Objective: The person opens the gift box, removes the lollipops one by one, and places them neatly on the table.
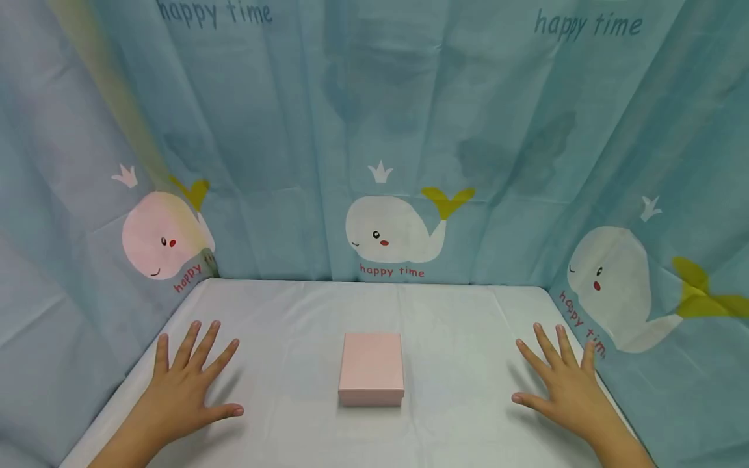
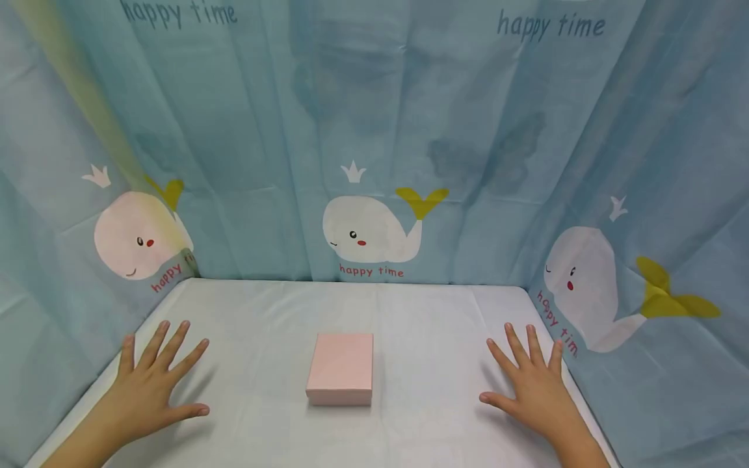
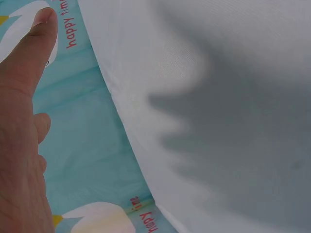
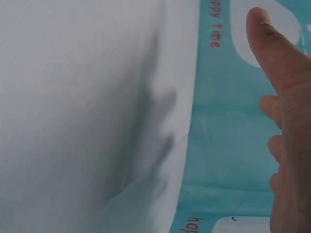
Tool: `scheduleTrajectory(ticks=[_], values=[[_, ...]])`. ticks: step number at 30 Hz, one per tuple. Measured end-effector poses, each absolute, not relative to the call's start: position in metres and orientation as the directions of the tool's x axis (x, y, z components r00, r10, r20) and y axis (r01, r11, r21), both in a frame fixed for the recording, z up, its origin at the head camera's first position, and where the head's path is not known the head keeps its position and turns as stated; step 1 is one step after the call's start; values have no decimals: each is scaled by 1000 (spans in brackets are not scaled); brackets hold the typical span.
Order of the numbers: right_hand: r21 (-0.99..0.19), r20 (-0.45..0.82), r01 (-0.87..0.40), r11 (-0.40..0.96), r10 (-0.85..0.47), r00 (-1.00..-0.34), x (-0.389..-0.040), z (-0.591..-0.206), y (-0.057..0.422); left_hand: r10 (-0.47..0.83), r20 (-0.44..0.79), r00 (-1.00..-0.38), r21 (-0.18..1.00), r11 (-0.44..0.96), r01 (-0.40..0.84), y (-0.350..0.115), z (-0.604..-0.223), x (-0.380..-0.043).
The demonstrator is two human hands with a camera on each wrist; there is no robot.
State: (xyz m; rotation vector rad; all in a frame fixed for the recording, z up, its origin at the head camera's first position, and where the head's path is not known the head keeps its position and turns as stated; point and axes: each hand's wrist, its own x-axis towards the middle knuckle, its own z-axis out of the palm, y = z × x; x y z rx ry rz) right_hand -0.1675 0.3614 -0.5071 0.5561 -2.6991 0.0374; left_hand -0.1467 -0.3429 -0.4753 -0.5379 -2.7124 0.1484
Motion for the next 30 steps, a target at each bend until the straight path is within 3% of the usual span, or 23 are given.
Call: scheduleTrajectory(ticks=[30], values=[[34,389,-417,908,-396,-832,-172,-500,314,416,335,-845,-142,909,391,-298,-470,-160]])
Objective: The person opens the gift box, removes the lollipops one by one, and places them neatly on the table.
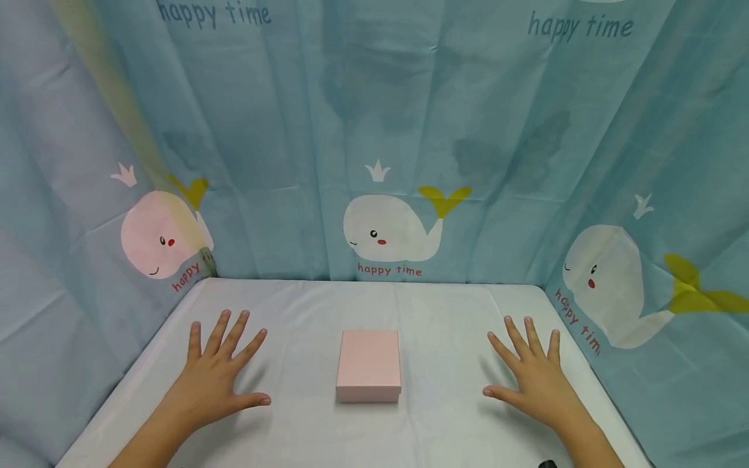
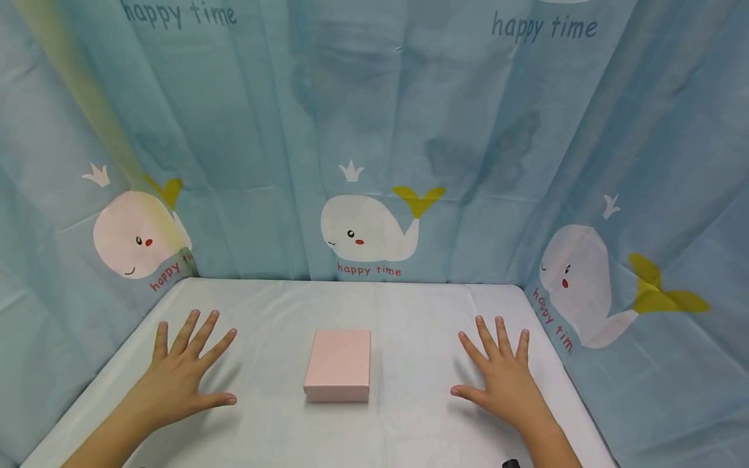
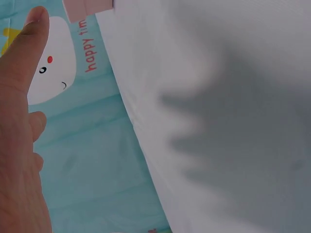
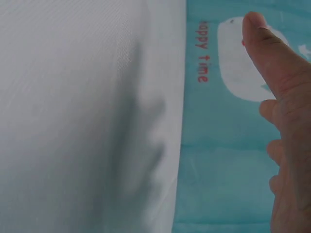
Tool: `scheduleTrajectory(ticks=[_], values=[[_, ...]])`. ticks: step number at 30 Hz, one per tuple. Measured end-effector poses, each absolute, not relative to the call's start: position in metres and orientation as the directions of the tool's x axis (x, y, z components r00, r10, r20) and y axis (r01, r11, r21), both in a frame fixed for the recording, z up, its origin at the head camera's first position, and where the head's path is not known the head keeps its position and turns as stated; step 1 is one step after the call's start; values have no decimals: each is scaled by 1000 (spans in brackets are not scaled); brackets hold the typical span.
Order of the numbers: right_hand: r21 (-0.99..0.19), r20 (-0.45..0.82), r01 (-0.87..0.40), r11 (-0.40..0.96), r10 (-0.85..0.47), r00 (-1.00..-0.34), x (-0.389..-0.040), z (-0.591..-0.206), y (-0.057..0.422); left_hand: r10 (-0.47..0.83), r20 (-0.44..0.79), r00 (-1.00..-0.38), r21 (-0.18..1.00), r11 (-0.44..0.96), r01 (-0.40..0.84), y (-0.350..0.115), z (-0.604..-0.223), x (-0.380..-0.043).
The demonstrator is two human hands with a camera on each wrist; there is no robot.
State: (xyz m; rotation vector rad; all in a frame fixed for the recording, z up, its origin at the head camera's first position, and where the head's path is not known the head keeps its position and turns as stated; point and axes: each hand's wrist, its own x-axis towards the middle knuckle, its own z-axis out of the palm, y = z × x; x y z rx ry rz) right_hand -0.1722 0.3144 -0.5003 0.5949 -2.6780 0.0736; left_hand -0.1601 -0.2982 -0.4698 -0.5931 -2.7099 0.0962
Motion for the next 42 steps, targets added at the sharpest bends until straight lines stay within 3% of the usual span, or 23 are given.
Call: scheduleTrajectory(ticks=[24,42], values=[[-48,387,-479,876,-426,-818,-185,-501,278,411,265,-872,-42,909,415,-257,-471,-173],[-106,393,-548,830,-471,-790,-190,-487,239,414,299,-860,111,880,462,-231,-471,-175]])
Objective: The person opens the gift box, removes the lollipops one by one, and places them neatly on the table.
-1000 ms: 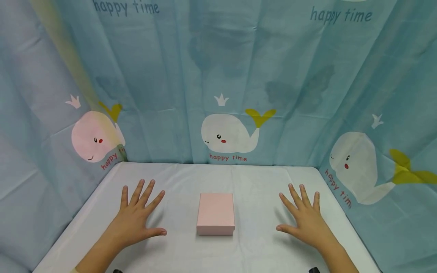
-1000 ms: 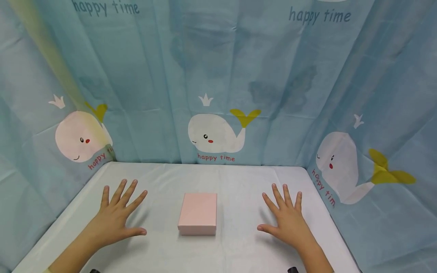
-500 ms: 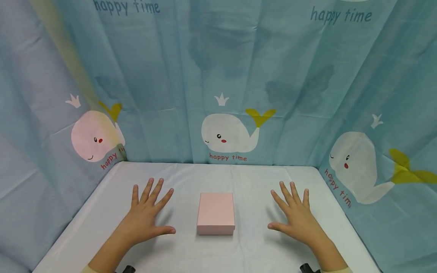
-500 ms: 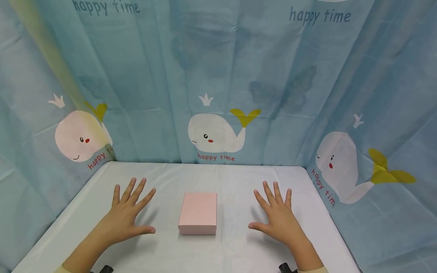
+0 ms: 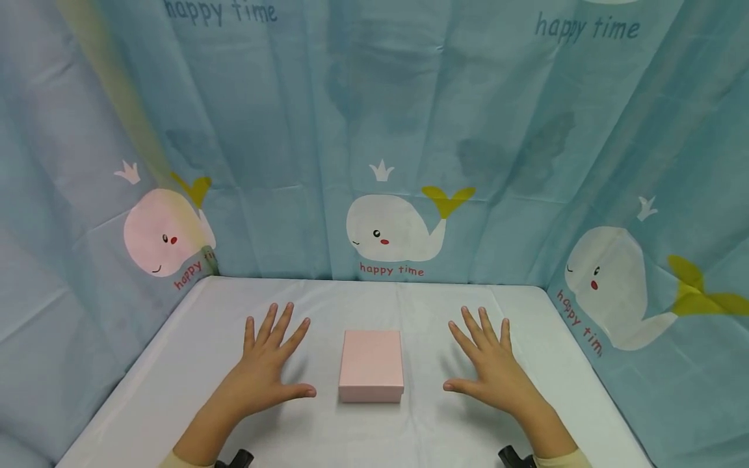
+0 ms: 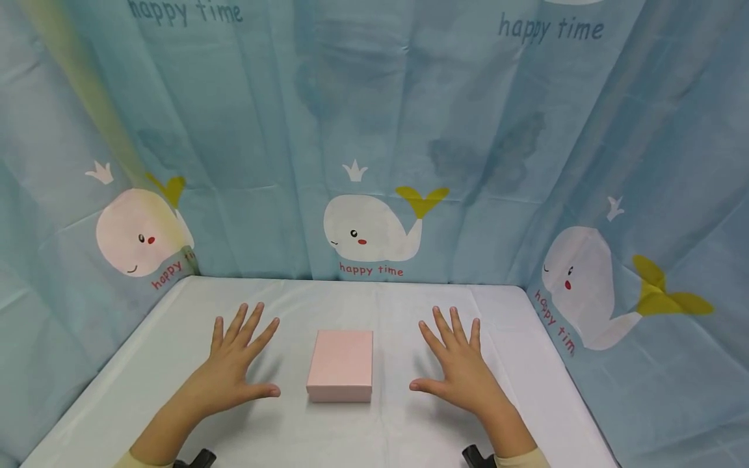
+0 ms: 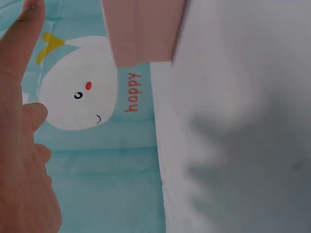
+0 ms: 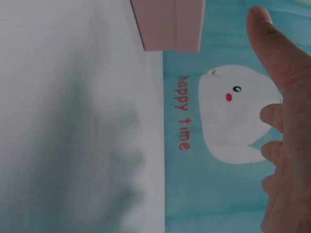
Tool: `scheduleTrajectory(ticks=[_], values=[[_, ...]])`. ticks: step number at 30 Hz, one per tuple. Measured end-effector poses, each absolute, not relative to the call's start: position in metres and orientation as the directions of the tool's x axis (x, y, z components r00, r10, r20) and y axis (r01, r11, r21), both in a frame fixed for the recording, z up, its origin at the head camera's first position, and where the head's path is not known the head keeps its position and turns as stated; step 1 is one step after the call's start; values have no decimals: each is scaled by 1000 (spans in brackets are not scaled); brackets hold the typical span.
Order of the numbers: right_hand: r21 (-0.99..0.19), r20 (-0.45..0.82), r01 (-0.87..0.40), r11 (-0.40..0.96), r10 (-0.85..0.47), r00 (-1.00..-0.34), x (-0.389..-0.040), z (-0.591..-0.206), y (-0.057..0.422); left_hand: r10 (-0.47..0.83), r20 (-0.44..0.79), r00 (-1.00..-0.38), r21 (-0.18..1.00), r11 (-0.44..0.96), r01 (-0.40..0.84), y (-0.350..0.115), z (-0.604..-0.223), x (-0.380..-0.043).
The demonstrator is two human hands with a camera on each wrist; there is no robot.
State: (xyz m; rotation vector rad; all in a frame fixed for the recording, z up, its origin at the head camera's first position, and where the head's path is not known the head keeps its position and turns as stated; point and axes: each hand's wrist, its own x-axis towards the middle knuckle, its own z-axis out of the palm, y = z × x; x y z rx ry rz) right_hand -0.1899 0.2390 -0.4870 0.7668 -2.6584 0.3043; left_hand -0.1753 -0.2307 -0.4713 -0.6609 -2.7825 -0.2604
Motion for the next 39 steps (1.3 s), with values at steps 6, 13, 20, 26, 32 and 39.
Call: scheduleTrajectory(ticks=[6,13,20,26,32,39], values=[[-144,382,-564,813,-480,-790,-193,-488,229,418,284,-863,190,857,478,-217,-473,-178],[-174,375,-594,785,-505,-777,-193,-489,215,435,276,-857,285,814,505,-200,-481,-179],[-215,358,-623,752,-533,-767,-193,-492,205,450,247,-859,398,761,513,-184,-479,-176],[-294,346,-639,711,-544,-764,-191,-497,196,462,254,-850,418,740,527,-175,-478,-176],[-402,324,-640,655,-552,-768,-188,-502,184,458,195,-868,479,727,491,-168,-487,-178],[-510,279,-582,633,-519,-808,-187,-511,175,457,141,-878,528,716,457,-164,-499,-181]])
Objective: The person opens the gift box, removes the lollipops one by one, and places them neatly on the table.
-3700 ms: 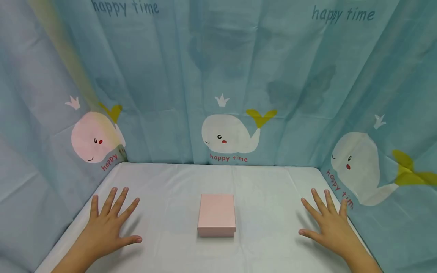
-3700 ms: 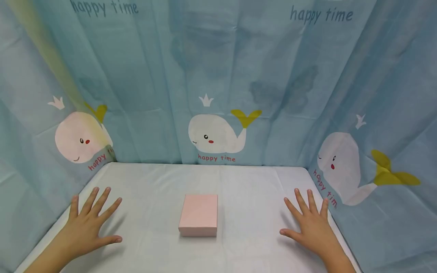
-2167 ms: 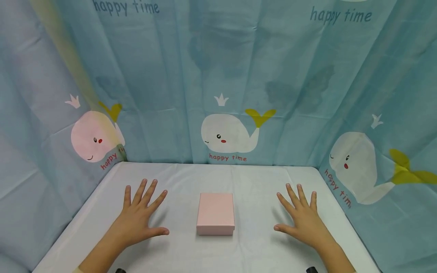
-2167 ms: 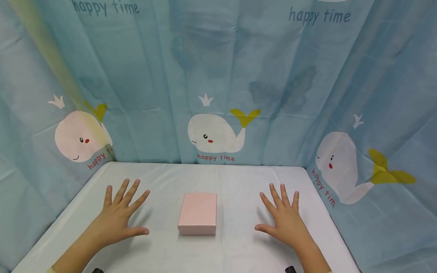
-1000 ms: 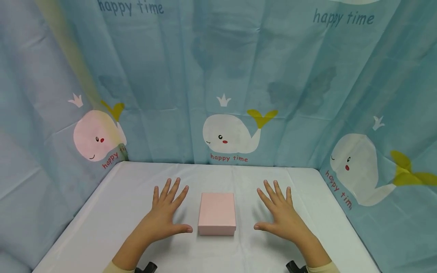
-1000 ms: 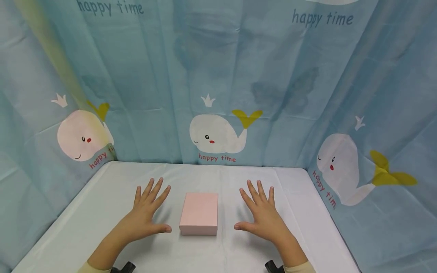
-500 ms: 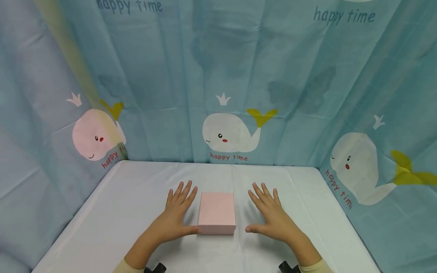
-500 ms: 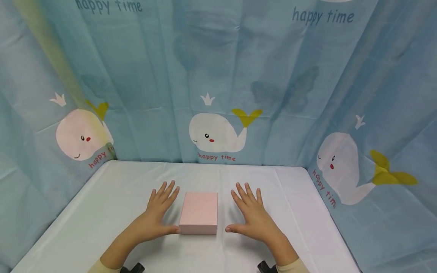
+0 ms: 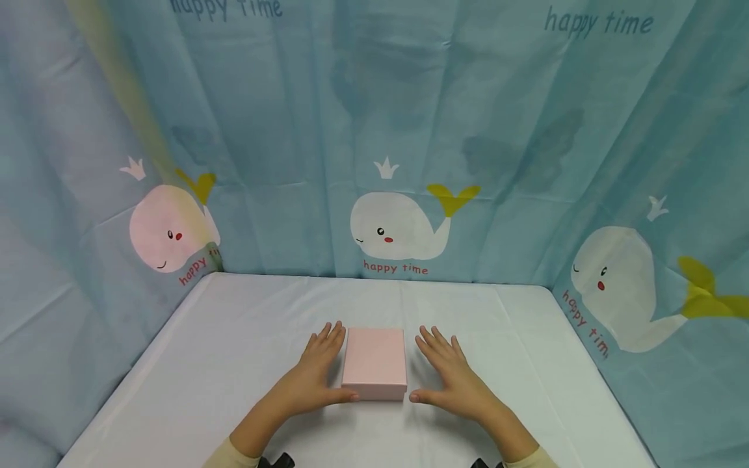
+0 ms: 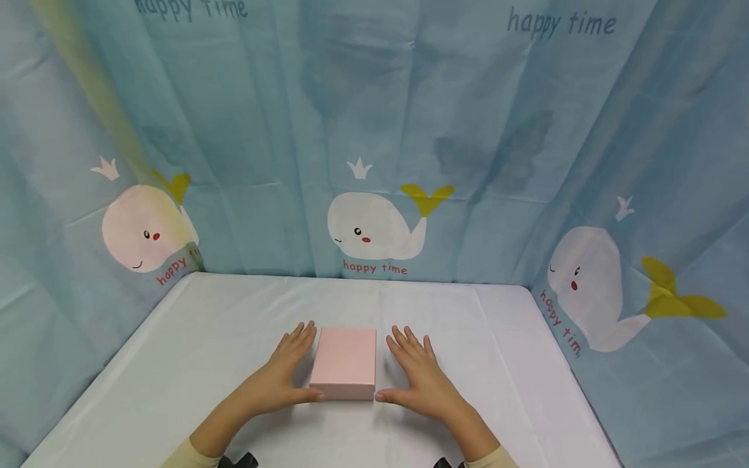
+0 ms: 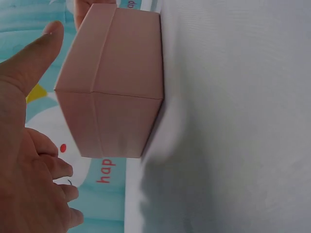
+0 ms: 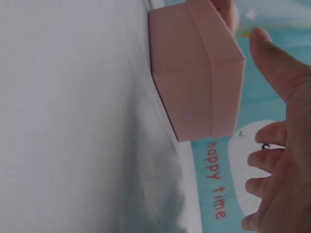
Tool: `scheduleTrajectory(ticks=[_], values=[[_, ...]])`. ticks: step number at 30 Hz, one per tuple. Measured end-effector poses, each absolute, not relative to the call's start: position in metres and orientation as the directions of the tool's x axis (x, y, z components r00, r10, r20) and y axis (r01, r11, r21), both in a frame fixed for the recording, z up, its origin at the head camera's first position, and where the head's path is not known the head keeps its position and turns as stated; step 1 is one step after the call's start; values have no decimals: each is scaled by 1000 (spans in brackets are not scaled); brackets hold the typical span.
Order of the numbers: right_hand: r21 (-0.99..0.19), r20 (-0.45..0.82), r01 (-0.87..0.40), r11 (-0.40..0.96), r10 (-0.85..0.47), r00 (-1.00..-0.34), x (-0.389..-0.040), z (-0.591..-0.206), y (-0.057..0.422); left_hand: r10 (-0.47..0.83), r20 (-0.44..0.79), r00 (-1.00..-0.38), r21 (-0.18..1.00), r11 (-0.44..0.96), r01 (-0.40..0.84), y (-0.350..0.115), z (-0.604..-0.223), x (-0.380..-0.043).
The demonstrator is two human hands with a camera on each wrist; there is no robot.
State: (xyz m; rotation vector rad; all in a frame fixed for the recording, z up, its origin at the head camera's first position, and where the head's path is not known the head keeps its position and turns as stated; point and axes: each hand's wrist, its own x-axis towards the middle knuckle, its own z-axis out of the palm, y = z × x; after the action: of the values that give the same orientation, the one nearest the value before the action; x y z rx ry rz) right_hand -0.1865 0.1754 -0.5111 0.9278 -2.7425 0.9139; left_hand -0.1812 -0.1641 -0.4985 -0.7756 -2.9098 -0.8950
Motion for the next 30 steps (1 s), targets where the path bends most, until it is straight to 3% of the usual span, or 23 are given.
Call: scheduleTrajectory(ticks=[10,30], values=[[-617,212,-513,597,-502,-839,-182,-524,163,423,90,-902,644,666,377,-160,-514,-180],[-685,161,-452,572,-487,-859,-184,-531,156,323,85,-942,694,659,289,-149,-518,-184]])
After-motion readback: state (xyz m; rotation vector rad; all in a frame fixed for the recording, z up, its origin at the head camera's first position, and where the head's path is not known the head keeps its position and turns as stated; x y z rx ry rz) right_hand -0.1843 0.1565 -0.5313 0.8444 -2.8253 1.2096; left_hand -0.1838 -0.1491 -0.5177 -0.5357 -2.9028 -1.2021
